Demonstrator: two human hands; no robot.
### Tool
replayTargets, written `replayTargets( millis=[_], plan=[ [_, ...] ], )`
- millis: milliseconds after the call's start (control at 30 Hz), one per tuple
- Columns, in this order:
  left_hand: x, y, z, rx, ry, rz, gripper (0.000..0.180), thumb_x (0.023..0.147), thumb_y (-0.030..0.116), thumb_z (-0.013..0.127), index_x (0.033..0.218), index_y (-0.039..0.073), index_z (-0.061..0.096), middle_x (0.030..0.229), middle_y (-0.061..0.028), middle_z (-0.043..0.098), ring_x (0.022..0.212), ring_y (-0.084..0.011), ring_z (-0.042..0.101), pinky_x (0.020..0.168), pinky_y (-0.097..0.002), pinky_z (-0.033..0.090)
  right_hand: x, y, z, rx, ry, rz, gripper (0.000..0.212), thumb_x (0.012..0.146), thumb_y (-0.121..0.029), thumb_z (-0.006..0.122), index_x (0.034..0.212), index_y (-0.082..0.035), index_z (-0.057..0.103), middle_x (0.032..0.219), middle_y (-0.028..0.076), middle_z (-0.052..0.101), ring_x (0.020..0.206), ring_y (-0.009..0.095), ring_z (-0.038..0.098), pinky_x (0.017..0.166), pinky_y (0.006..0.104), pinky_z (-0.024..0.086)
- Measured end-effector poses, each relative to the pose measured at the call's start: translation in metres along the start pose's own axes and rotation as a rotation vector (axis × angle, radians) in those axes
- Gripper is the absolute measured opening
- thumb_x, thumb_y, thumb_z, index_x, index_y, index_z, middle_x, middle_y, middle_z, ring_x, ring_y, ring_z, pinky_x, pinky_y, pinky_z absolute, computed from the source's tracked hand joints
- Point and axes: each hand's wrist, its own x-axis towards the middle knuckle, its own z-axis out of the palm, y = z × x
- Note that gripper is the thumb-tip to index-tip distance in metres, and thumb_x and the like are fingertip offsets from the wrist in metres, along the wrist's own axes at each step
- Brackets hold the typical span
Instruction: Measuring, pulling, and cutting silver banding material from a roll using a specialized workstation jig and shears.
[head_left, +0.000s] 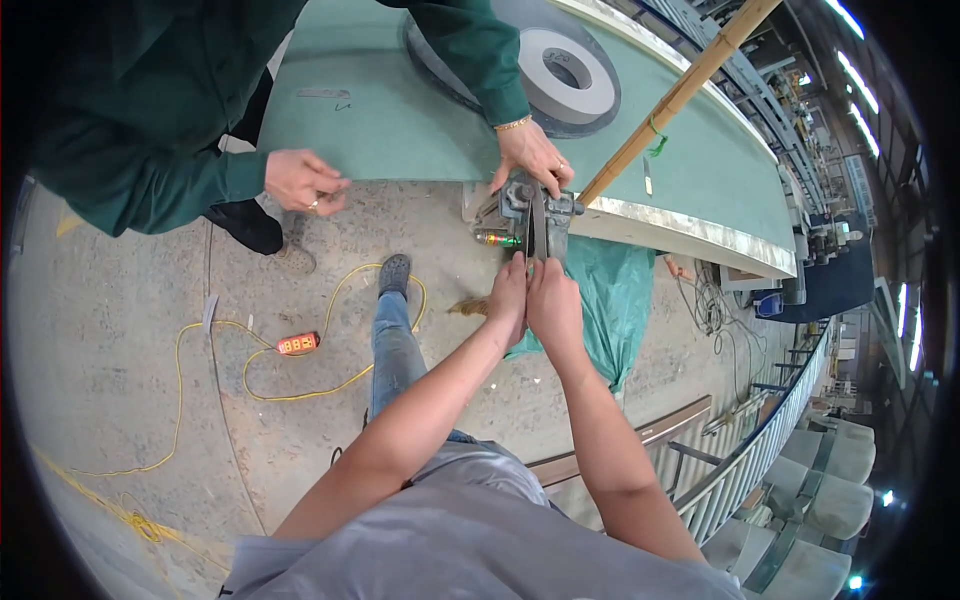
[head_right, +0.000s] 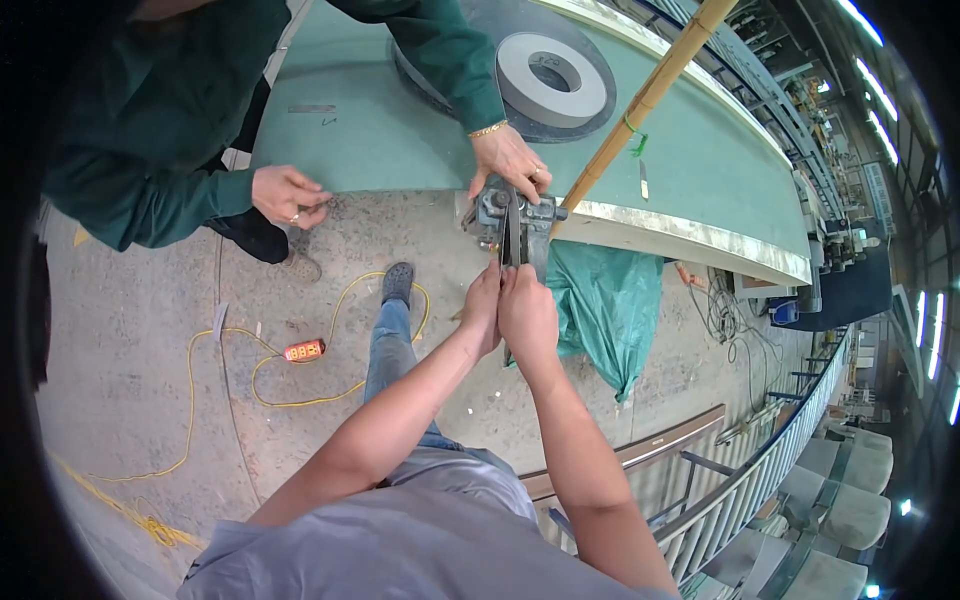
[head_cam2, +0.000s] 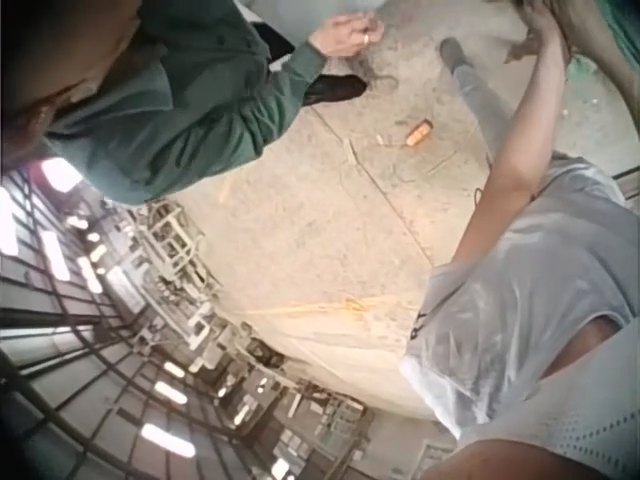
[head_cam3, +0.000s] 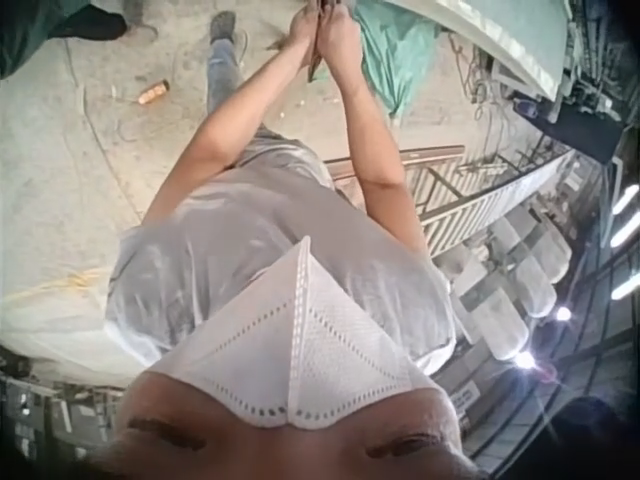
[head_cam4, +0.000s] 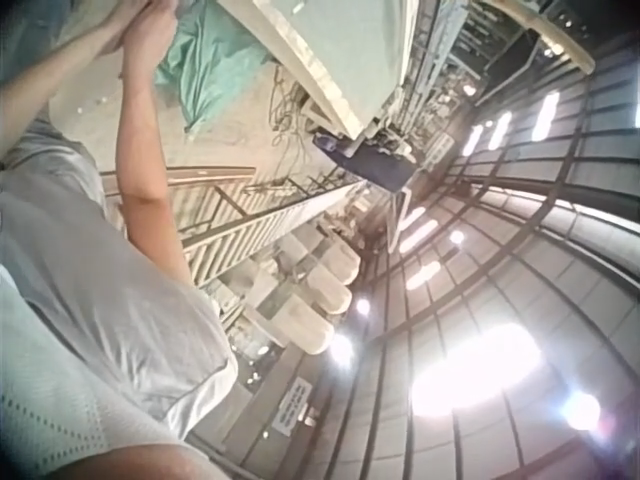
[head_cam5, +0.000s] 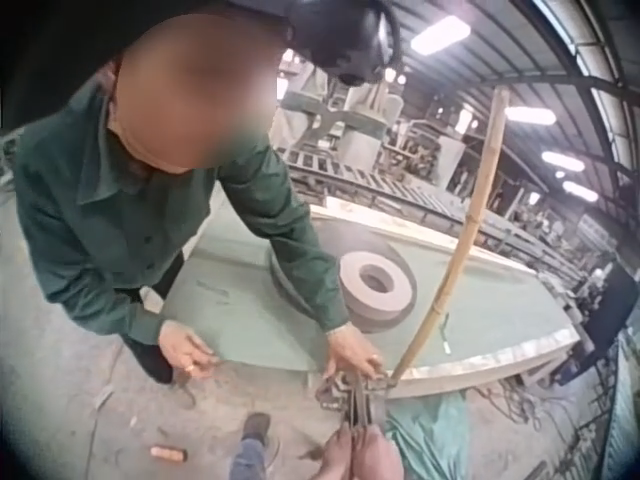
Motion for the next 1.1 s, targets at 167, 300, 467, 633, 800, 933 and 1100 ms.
replayTargets(
  millis=[167,300,467,633,800,933,1100],
  plan=[
    [-0.010,0.013,-0.004,0.044,-0.125,-0.136,0.030,0.100,0.043,0.040,0.094,0.017,0.055,0.073,0.0048,0.054,0.060,-0.0070,0.052,0.047,-0.0252,0.041,0.005,0.008,-0.006,0.076,-0.028,0.014,0.031,0.096,-0.026,0.045,0.081,0.001,0.050,0.071,0.029,0.061,0.068,0.049,0.060,0.060,0.0549,0.047],
    [-0.012,0.021,0.000,0.066,-0.175,-0.199,0.031,0.098,0.045,0.045,0.094,0.015,0.054,0.061,0.0071,0.047,0.043,-0.0064,0.039,0.036,-0.0228,0.027,0.010,0.011,-0.009,0.077,-0.124,0.067,0.034,0.096,-0.029,0.044,0.082,0.001,0.053,0.072,0.029,0.061,0.071,0.049,0.060,0.064,0.0562,0.047],
    [-0.004,0.002,-0.003,0.013,-0.194,-0.072,0.028,0.099,0.042,0.044,0.097,0.016,0.054,0.073,0.0047,0.053,0.063,-0.0073,0.051,0.054,-0.0251,0.042,0.013,0.009,-0.014,0.028,-0.151,0.038,0.037,0.096,-0.032,0.042,0.083,0.001,0.054,0.072,0.028,0.062,0.072,0.048,0.061,0.067,0.0558,0.048],
    [-0.002,-0.014,-0.004,-0.130,-0.195,0.078,0.027,0.098,0.042,0.046,0.100,0.016,0.053,0.083,0.0026,0.056,0.078,-0.0107,0.057,0.070,-0.0308,0.049,0.009,0.003,-0.013,-0.033,-0.129,0.050,0.038,0.096,-0.033,0.041,0.083,-0.001,0.054,0.071,0.028,0.063,0.071,0.047,0.062,0.065,0.0543,0.050],
    [-0.012,-0.006,0.004,-0.142,-0.198,0.058,0.029,0.096,0.045,0.049,0.099,0.016,0.052,0.084,0.0032,0.055,0.078,-0.0111,0.057,0.070,-0.0302,0.049,0.007,0.005,-0.007,0.005,-0.075,0.080,0.037,0.097,-0.034,0.041,0.083,-0.001,0.053,0.069,0.027,0.062,0.069,0.048,0.062,0.062,0.0543,0.050],
    [-0.011,-0.007,0.002,-0.131,-0.189,0.060,0.029,0.096,0.045,0.050,0.097,0.017,0.052,0.083,0.0036,0.055,0.077,-0.0109,0.057,0.070,-0.0302,0.049,0.008,0.007,-0.006,0.025,-0.078,0.083,0.038,0.097,-0.034,0.041,0.083,-0.001,0.053,0.069,0.028,0.062,0.068,0.047,0.062,0.062,0.0544,0.050],
    [-0.008,-0.010,0.002,-0.132,-0.163,0.055,0.027,0.097,0.043,0.049,0.096,0.016,0.053,0.082,0.0031,0.055,0.076,-0.0112,0.057,0.069,-0.0306,0.049,0.011,0.009,-0.008,0.030,-0.111,0.088,0.038,0.096,-0.034,0.042,0.082,-0.001,0.054,0.069,0.028,0.062,0.068,0.047,0.062,0.063,0.0542,0.050]
  ],
)
